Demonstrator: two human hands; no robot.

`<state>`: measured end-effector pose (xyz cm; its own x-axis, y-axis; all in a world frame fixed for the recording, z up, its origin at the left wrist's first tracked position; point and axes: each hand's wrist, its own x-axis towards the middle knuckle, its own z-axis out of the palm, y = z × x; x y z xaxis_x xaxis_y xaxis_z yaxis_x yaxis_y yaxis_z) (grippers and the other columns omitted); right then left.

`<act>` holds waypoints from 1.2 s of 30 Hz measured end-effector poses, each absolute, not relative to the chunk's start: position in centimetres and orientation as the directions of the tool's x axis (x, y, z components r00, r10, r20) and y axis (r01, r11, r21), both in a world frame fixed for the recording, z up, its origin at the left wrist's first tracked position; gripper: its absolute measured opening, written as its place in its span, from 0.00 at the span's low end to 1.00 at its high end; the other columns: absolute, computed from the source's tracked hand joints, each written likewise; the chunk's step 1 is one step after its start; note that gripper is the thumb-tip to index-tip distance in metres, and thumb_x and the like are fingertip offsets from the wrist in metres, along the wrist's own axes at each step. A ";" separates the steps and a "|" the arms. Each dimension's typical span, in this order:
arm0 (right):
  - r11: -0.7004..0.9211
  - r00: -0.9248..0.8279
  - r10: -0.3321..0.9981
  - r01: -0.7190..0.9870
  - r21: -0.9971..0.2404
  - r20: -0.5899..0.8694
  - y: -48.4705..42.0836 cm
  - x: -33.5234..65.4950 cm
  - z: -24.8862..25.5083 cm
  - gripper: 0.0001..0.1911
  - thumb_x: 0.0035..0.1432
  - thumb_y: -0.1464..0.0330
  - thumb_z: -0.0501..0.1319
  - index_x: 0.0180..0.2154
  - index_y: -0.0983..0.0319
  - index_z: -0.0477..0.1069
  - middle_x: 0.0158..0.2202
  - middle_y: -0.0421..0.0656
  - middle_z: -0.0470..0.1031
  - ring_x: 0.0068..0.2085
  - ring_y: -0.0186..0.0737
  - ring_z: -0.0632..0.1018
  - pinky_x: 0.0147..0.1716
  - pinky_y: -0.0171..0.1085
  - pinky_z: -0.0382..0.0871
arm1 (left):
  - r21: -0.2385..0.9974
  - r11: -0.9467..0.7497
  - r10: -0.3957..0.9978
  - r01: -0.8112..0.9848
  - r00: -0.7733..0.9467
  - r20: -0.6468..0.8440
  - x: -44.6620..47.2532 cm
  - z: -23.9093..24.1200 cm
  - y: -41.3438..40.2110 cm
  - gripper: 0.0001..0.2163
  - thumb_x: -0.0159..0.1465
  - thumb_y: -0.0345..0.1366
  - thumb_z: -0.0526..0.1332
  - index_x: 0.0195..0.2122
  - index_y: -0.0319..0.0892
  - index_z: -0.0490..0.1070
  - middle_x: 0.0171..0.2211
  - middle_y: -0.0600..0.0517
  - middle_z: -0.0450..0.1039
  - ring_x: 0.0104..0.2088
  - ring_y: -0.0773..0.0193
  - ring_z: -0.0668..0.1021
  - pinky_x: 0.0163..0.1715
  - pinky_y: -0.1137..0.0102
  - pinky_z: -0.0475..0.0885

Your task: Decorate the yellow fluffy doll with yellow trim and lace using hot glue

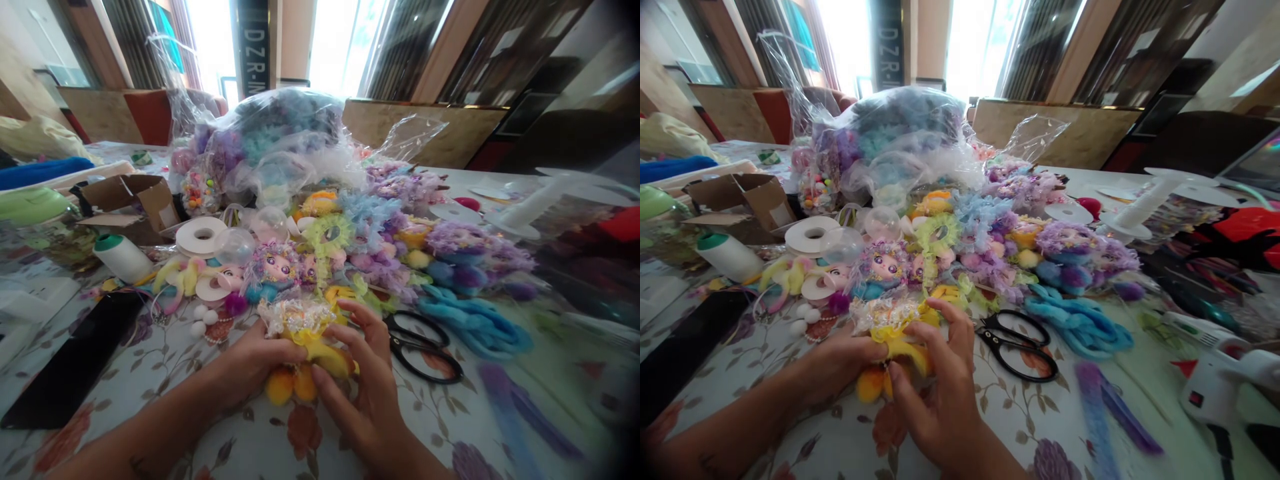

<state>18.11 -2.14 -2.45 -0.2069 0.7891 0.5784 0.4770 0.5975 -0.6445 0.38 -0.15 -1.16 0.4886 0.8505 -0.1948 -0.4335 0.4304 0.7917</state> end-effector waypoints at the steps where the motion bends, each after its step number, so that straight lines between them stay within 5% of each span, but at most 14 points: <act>1: 0.599 -0.223 0.792 0.465 -0.652 0.569 -2.2 18.1 -2.4 0.14 0.60 0.69 0.60 0.48 0.55 0.66 0.62 0.47 0.53 0.64 0.53 0.59 0.59 0.54 0.57 | 0.797 0.427 0.850 -0.426 0.489 -0.193 0.4 -1.1 -0.2 0.24 0.54 0.30 0.67 0.54 0.39 0.73 0.41 0.43 0.80 0.39 0.51 0.81 0.38 0.64 0.75; 12: 0.604 -0.210 0.780 0.497 -0.623 0.589 -2.4 18.3 -2.3 0.14 0.60 0.70 0.60 0.48 0.56 0.66 0.62 0.49 0.55 0.63 0.55 0.60 0.59 0.57 0.57 | 0.822 0.399 0.862 -0.407 0.472 -0.185 0.3 -1.4 0.0 0.20 0.57 0.31 0.66 0.52 0.38 0.75 0.47 0.41 0.78 0.44 0.49 0.80 0.44 0.60 0.74; 25: 0.640 -0.353 0.767 0.495 -0.588 0.537 -2.3 17.9 -2.2 0.15 0.60 0.69 0.61 0.49 0.55 0.64 0.63 0.47 0.53 0.65 0.55 0.57 0.61 0.56 0.54 | 0.897 0.369 0.892 -0.245 0.363 -0.268 0.1 -1.6 -0.1 0.19 0.53 0.34 0.71 0.47 0.39 0.76 0.37 0.46 0.79 0.39 0.53 0.80 0.41 0.64 0.74; 36: 0.649 -0.241 0.727 0.546 -0.530 0.643 -2.2 18.0 -2.4 0.14 0.59 0.72 0.60 0.47 0.58 0.65 0.61 0.50 0.58 0.63 0.54 0.61 0.60 0.56 0.56 | 0.898 0.362 0.904 -0.250 0.330 -0.273 -0.2 -1.7 -0.1 0.19 0.52 0.36 0.72 0.46 0.40 0.77 0.40 0.46 0.80 0.41 0.51 0.80 0.42 0.63 0.74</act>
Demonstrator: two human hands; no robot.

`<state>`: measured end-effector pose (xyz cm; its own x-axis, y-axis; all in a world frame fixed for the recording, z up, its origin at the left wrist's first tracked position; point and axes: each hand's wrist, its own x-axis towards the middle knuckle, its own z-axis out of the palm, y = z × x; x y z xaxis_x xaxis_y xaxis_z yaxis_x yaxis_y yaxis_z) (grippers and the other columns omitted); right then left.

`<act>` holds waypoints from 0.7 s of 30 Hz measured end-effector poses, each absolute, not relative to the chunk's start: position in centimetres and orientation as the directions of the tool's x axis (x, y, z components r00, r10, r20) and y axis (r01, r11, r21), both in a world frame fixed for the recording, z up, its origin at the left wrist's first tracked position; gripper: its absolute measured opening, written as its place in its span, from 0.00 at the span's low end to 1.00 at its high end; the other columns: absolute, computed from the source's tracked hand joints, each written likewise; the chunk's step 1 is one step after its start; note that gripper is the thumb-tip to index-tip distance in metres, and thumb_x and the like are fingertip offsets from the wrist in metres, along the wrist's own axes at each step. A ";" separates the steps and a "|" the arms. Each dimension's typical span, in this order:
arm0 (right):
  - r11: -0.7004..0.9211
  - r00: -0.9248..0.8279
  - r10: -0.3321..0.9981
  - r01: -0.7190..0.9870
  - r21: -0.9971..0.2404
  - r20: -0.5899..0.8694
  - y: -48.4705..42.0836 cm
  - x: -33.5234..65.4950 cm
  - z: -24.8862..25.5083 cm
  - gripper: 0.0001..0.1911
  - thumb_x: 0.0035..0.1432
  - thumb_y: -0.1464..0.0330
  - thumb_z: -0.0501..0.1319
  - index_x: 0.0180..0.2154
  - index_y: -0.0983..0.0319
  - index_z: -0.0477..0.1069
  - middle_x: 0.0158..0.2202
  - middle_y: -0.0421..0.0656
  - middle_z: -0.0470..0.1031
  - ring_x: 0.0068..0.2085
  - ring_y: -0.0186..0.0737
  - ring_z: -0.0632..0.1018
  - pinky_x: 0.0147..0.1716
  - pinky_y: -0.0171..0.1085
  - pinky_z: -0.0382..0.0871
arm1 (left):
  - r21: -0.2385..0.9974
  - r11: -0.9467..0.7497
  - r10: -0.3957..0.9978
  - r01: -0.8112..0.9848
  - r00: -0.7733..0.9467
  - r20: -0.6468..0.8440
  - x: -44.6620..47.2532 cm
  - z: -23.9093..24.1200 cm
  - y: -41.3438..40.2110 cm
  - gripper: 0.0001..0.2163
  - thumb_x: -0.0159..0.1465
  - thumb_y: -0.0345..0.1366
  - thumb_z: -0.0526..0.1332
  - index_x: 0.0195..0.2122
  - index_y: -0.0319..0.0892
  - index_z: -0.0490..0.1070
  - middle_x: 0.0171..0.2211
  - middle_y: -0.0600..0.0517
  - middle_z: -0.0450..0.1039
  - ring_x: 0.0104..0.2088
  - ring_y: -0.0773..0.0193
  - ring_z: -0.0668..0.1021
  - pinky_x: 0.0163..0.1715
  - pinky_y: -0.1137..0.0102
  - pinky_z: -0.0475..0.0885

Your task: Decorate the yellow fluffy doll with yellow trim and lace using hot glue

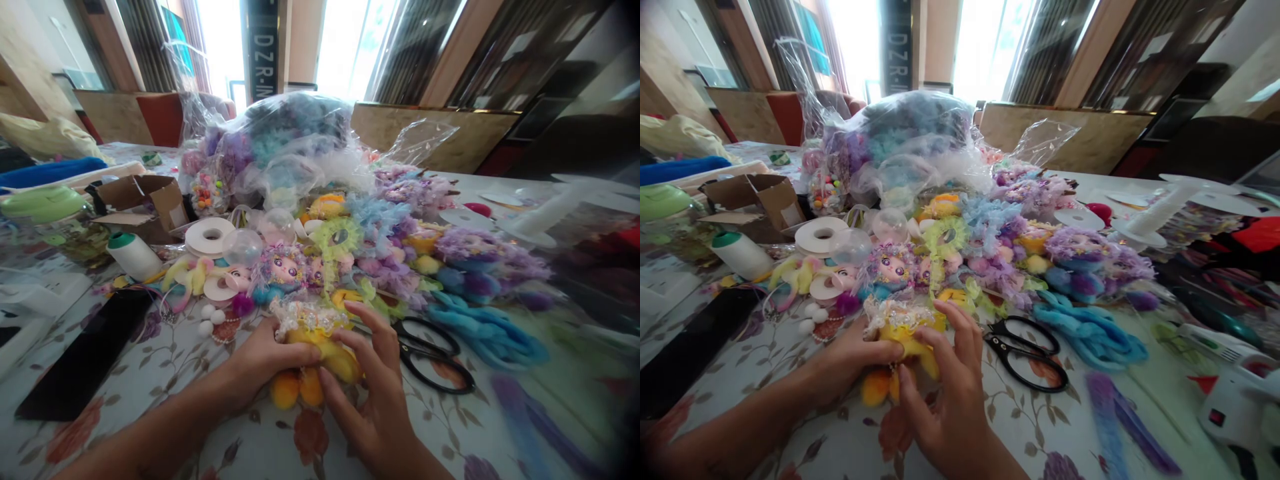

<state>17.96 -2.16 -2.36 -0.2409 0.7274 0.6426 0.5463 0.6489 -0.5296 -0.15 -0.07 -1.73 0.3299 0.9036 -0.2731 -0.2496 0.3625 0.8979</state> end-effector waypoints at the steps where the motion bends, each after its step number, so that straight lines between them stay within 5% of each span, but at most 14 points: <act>1: 0.647 -0.246 0.731 0.547 -0.532 0.636 -2.1 17.9 -2.4 0.14 0.59 0.71 0.60 0.48 0.58 0.64 0.61 0.50 0.57 0.63 0.55 0.60 0.60 0.57 0.56 | 0.903 0.362 0.905 -0.232 0.317 -0.282 -0.2 -1.6 -0.1 0.19 0.52 0.36 0.72 0.46 0.40 0.77 0.39 0.46 0.80 0.40 0.51 0.80 0.42 0.63 0.74; 10: 0.669 -0.370 0.734 0.534 -0.516 0.569 -2.1 17.4 -2.3 0.16 0.58 0.70 0.60 0.48 0.56 0.65 0.64 0.48 0.53 0.65 0.57 0.57 0.60 0.59 0.55 | 0.938 0.310 0.927 -0.156 0.270 -0.262 0.1 -0.8 -0.1 0.14 0.50 0.34 0.72 0.39 0.38 0.77 0.31 0.49 0.78 0.37 0.54 0.79 0.37 0.67 0.73; 21: 0.671 -0.299 0.721 0.527 -0.521 0.626 -2.0 18.0 -2.6 0.16 0.59 0.71 0.60 0.49 0.56 0.66 0.63 0.48 0.56 0.64 0.55 0.59 0.60 0.57 0.56 | 0.934 0.304 0.921 -0.187 0.309 -0.238 0.5 -0.4 -0.2 0.16 0.53 0.32 0.69 0.44 0.39 0.77 0.37 0.47 0.79 0.37 0.56 0.79 0.36 0.69 0.74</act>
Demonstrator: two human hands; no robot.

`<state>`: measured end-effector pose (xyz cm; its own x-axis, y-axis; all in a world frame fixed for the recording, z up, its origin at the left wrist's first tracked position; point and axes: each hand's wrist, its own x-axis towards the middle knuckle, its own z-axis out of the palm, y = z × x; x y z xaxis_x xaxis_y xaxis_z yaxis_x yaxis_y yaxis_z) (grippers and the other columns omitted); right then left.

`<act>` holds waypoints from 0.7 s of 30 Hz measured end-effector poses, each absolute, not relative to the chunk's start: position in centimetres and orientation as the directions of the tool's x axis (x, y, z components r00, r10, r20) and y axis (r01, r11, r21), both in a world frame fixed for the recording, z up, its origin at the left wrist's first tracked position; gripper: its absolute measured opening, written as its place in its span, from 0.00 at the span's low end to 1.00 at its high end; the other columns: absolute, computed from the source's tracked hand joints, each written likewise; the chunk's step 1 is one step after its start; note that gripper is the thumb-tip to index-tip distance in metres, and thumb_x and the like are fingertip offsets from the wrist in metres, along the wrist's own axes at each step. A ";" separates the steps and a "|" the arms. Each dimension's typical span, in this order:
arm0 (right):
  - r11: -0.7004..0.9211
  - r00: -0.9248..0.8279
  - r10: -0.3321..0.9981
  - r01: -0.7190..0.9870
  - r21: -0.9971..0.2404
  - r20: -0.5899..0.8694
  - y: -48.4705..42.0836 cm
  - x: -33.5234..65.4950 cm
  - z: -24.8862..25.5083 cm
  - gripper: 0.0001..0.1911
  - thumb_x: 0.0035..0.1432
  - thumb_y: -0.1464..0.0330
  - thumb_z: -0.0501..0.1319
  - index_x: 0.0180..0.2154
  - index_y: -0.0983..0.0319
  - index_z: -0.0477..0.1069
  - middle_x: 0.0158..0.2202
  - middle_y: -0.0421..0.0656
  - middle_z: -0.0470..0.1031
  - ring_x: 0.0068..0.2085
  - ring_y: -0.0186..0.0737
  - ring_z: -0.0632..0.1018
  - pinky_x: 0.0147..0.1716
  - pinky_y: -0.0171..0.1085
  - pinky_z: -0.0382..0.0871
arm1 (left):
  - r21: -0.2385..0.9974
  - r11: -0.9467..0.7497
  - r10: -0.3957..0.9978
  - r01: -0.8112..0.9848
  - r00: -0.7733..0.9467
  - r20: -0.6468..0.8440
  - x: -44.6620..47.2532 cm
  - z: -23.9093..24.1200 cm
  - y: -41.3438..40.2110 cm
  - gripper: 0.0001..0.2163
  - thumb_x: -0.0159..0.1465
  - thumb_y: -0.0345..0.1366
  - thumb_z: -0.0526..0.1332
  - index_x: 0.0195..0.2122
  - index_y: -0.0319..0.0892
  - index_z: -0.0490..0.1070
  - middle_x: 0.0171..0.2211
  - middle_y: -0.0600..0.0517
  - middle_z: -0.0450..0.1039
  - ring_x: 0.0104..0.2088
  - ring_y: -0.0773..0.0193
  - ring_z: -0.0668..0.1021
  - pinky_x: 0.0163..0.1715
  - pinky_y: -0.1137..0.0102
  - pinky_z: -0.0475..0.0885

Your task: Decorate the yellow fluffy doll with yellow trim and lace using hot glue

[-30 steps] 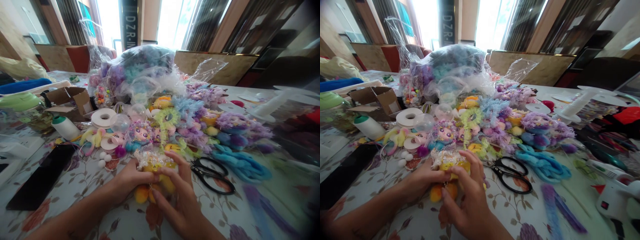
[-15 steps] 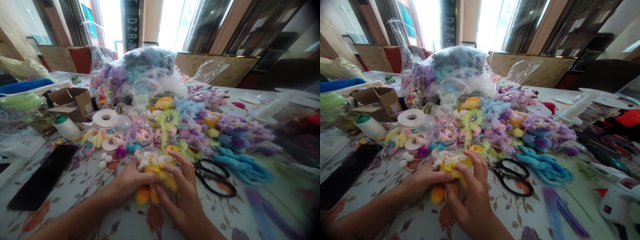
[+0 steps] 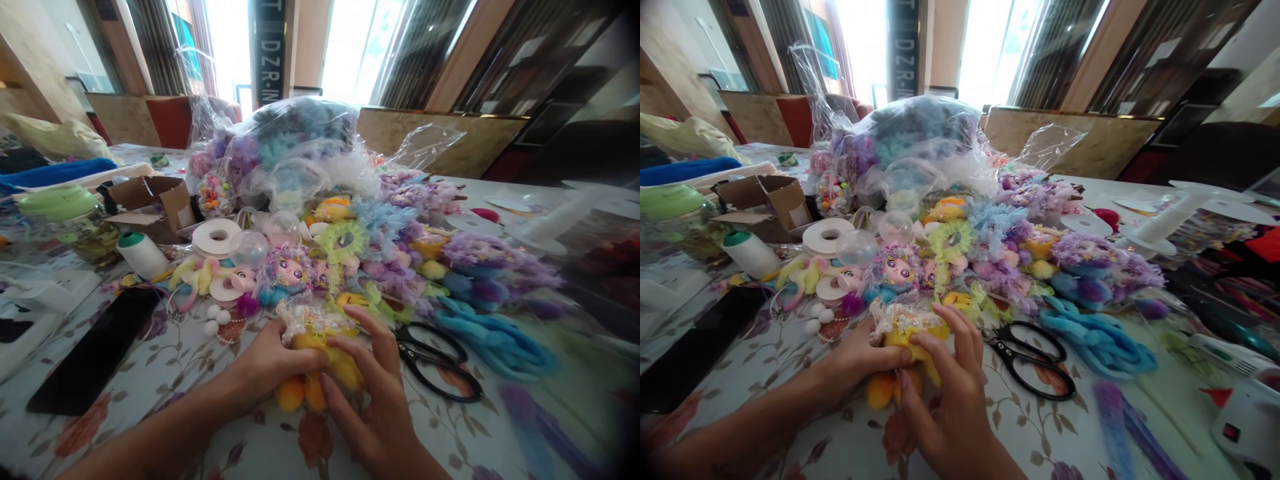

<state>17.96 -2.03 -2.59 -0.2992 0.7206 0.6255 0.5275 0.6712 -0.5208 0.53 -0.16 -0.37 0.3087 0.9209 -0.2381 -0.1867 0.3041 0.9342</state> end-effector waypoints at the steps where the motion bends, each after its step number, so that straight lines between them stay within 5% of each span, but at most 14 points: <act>1: 0.681 -0.320 0.714 0.523 -0.512 0.623 -2.0 17.9 -2.6 0.17 0.59 0.71 0.60 0.51 0.56 0.66 0.64 0.48 0.55 0.65 0.56 0.58 0.61 0.57 0.55 | 0.936 0.301 0.920 -0.185 0.314 -0.234 0.5 -0.3 -0.2 0.15 0.53 0.31 0.68 0.43 0.38 0.77 0.37 0.47 0.79 0.36 0.57 0.79 0.34 0.69 0.73; 11: 0.684 -0.303 0.707 0.523 -0.509 0.638 -2.1 18.1 -2.2 0.15 0.59 0.71 0.60 0.48 0.57 0.65 0.62 0.49 0.57 0.63 0.55 0.61 0.60 0.57 0.57 | 0.929 0.348 0.911 -0.130 0.281 -0.302 0.6 0.0 -0.2 0.17 0.52 0.34 0.70 0.43 0.38 0.77 0.41 0.45 0.80 0.41 0.51 0.80 0.40 0.66 0.74; 21: 0.687 -0.377 0.717 0.527 -0.501 0.587 -2.2 17.8 -2.5 0.21 0.57 0.70 0.60 0.53 0.55 0.65 0.67 0.46 0.50 0.67 0.58 0.56 0.62 0.60 0.53 | 0.942 0.325 0.921 -0.083 0.253 -0.296 0.3 -1.0 -0.2 0.13 0.51 0.33 0.69 0.38 0.38 0.76 0.32 0.49 0.78 0.35 0.55 0.78 0.34 0.68 0.73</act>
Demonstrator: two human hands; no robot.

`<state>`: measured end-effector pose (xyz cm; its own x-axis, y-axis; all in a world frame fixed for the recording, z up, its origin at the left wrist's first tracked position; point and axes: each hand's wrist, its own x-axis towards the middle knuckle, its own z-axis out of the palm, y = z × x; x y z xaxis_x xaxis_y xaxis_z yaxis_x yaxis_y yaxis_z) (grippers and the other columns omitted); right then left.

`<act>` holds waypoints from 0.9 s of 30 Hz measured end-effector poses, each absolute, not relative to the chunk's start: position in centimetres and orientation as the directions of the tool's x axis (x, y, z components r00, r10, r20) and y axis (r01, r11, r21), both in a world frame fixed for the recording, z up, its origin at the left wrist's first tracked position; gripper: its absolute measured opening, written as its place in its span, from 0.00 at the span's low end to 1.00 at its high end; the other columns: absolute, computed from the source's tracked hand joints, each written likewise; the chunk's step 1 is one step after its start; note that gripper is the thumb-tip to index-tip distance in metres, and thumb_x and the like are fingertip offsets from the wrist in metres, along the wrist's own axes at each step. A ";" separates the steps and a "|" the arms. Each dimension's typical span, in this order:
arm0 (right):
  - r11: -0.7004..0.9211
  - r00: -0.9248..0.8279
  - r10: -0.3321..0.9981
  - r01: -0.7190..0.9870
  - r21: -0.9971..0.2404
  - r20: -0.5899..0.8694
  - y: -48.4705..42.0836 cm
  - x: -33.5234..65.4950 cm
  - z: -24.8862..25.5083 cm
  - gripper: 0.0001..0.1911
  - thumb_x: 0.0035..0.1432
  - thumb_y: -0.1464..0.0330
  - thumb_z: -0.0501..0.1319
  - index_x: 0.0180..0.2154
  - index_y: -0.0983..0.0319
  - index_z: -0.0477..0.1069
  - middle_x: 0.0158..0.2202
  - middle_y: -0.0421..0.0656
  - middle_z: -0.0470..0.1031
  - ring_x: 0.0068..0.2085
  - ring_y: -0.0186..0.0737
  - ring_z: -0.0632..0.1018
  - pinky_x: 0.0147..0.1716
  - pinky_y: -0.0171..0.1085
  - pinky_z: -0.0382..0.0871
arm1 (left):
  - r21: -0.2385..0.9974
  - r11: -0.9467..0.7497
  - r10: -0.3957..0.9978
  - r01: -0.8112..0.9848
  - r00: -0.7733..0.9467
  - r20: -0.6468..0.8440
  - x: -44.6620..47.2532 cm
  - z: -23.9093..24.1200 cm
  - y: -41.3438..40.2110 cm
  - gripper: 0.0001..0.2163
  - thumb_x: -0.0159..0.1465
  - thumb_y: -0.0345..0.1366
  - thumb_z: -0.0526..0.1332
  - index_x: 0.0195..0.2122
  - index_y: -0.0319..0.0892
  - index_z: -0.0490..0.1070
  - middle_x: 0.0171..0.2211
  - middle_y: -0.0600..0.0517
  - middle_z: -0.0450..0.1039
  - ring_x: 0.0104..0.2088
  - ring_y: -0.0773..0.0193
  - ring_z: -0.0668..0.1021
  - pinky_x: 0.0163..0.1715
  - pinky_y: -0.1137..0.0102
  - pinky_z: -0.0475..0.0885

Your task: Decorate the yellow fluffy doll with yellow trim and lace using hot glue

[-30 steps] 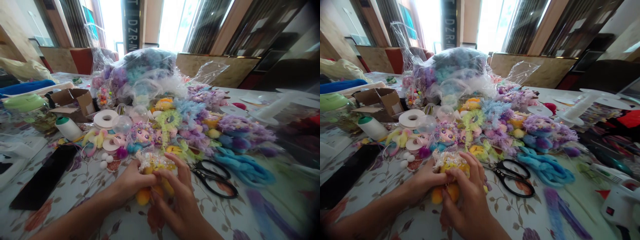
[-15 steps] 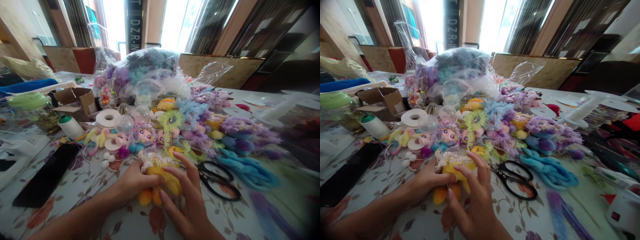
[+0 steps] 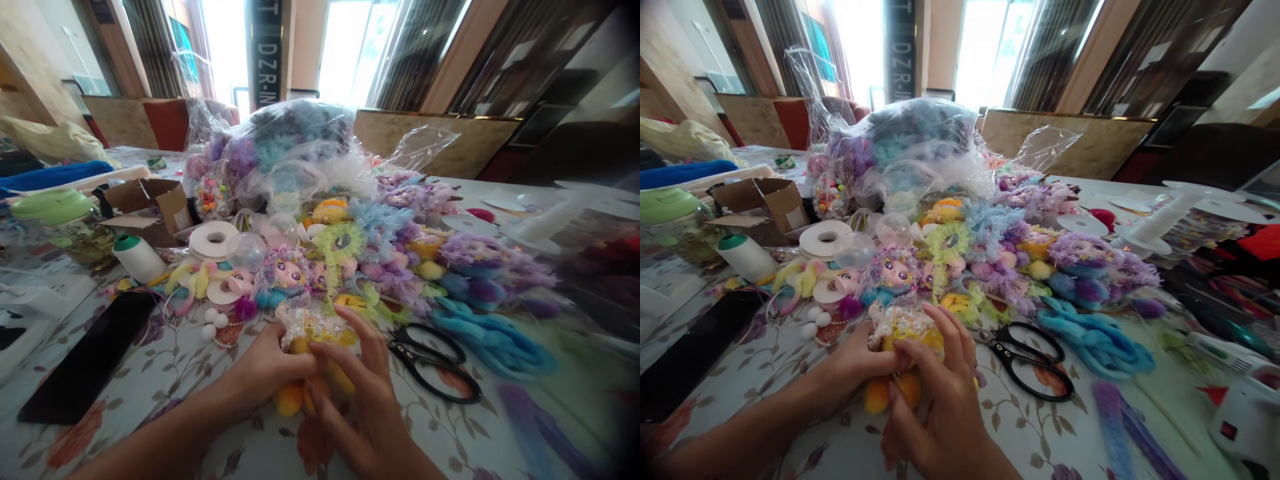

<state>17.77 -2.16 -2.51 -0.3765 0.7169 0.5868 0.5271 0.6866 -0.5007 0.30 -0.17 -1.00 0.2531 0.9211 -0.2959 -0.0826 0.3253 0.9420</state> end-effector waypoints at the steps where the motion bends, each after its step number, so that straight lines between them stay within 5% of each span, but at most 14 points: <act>1: 0.683 -0.363 0.721 0.516 -0.516 0.591 -2.2 17.9 -2.5 0.21 0.58 0.70 0.60 0.54 0.55 0.65 0.67 0.46 0.50 0.67 0.57 0.56 0.62 0.59 0.53 | 0.941 0.330 0.918 -0.072 0.258 -0.302 0.4 -0.9 -0.1 0.14 0.51 0.34 0.70 0.39 0.38 0.76 0.33 0.48 0.78 0.35 0.55 0.78 0.34 0.68 0.73; 14: 0.623 -0.318 0.782 0.436 -0.649 0.537 -1.9 18.5 -2.9 0.19 0.63 0.68 0.59 0.55 0.52 0.65 0.68 0.43 0.50 0.68 0.54 0.56 0.64 0.52 0.56 | 0.903 0.417 0.889 -0.102 0.254 -0.381 0.4 -0.4 -0.2 0.23 0.48 0.37 0.73 0.45 0.37 0.74 0.38 0.44 0.79 0.39 0.49 0.80 0.37 0.63 0.75; 27: 0.634 -0.213 0.763 0.433 -0.641 0.611 -2.1 18.5 -2.4 0.13 0.62 0.70 0.57 0.49 0.53 0.68 0.65 0.44 0.56 0.65 0.54 0.61 0.63 0.56 0.54 | 0.889 0.348 0.878 -0.297 0.436 -0.198 0.6 -0.5 -0.2 0.18 0.55 0.30 0.67 0.48 0.37 0.77 0.39 0.44 0.80 0.39 0.52 0.80 0.39 0.64 0.75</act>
<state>18.52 -2.08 -2.40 -0.2133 0.7627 0.6106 0.4333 0.6340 -0.6406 0.59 -0.19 -0.50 0.4358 0.8780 -0.1979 -0.2969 0.3478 0.8893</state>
